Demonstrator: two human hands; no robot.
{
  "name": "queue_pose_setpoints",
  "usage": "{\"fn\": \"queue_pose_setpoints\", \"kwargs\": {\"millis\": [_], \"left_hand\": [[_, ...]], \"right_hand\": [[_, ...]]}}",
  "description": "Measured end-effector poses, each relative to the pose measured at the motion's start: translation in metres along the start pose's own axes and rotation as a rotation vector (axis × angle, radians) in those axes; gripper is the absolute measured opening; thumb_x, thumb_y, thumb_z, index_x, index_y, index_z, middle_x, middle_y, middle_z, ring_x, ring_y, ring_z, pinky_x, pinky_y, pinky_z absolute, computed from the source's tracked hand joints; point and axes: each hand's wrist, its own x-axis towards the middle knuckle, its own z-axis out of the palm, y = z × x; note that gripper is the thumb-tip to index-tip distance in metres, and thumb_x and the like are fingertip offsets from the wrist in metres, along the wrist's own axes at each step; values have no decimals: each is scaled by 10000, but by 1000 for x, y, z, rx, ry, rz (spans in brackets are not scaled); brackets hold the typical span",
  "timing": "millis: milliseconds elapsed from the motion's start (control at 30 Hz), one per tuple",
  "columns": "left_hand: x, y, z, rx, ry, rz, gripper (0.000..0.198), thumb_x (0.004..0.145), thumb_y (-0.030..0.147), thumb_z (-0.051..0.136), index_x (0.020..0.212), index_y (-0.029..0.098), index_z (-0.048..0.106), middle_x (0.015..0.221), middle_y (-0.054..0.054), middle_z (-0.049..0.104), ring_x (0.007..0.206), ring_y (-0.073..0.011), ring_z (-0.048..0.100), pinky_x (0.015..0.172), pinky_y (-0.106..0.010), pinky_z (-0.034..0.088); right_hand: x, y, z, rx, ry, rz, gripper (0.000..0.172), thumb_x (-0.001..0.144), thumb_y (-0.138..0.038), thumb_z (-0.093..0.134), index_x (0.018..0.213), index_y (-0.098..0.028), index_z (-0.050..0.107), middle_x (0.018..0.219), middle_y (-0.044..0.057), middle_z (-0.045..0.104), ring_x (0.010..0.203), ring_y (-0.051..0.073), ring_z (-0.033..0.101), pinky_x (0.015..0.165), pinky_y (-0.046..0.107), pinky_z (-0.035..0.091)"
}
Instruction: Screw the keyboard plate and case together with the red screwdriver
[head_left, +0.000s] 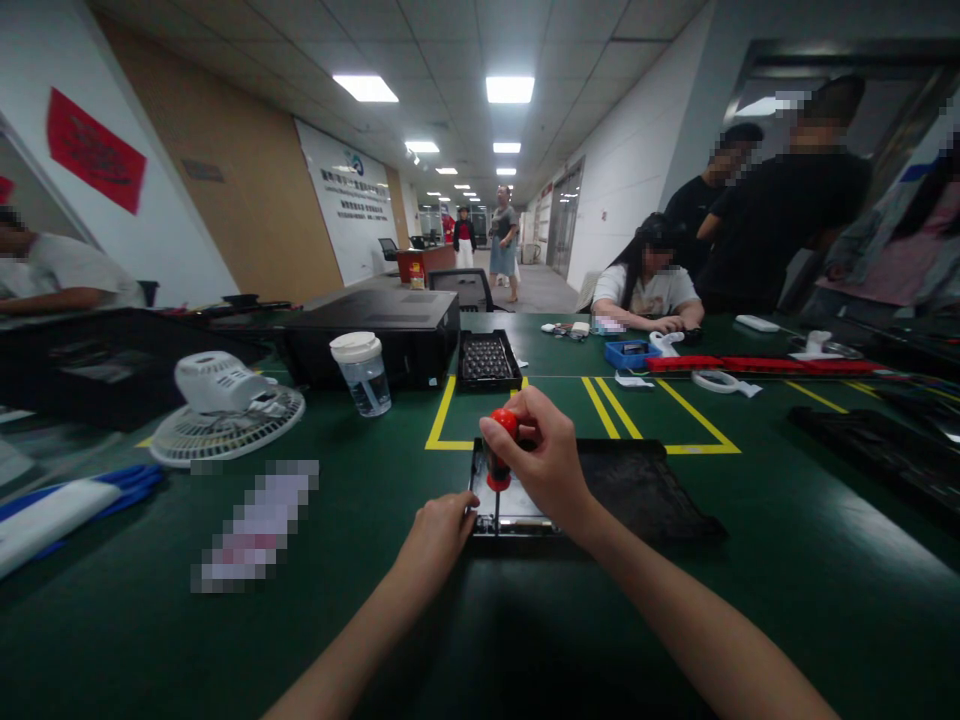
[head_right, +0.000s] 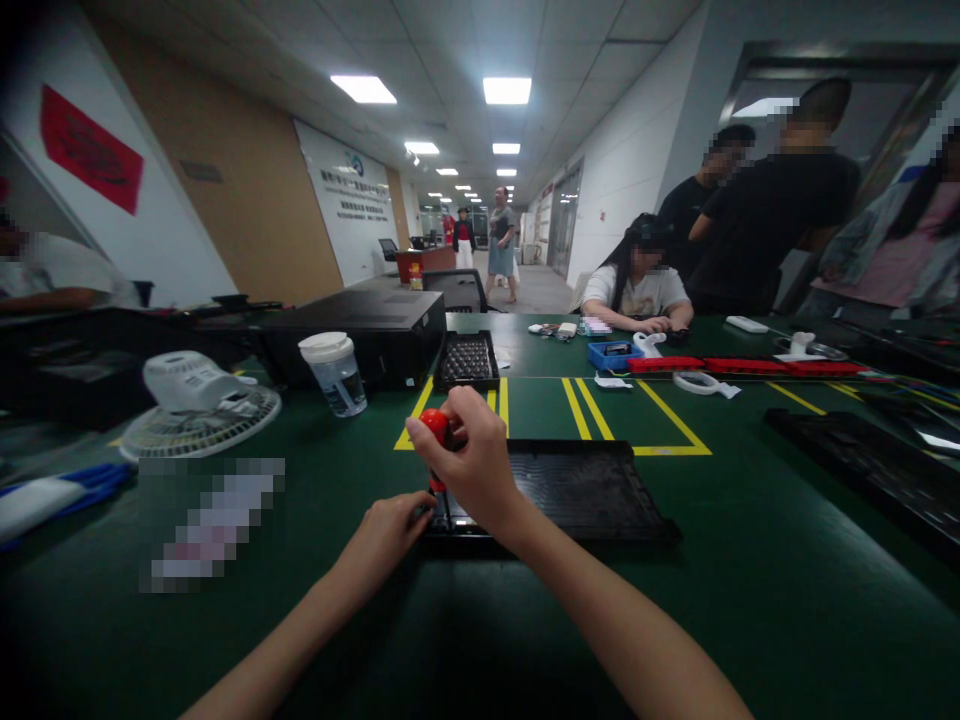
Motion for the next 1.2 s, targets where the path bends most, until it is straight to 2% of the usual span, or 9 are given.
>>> {"fn": "queue_pose_setpoints", "kwargs": {"millis": [500, 1200], "left_hand": [[0, 1, -2, 1, -10, -21, 245, 833, 219, 425, 987, 214, 615, 987, -44, 657, 896, -159, 599, 776, -252, 418], [-3, 2, -4, -18, -7, -15, 247, 841, 211, 412, 980, 207, 616, 986, -49, 652, 892, -157, 595, 780, -247, 421]], "right_hand": [[-1, 1, 6, -194, 132, -143, 288, 793, -332, 568, 645, -193, 364, 644, -22, 384, 573, 102, 367, 536, 250, 332], [-2, -1, 10, -351, 238, -219, 335, 782, -333, 574, 618, -209, 310, 605, -27, 349, 537, 106, 334, 510, 259, 295]]}}
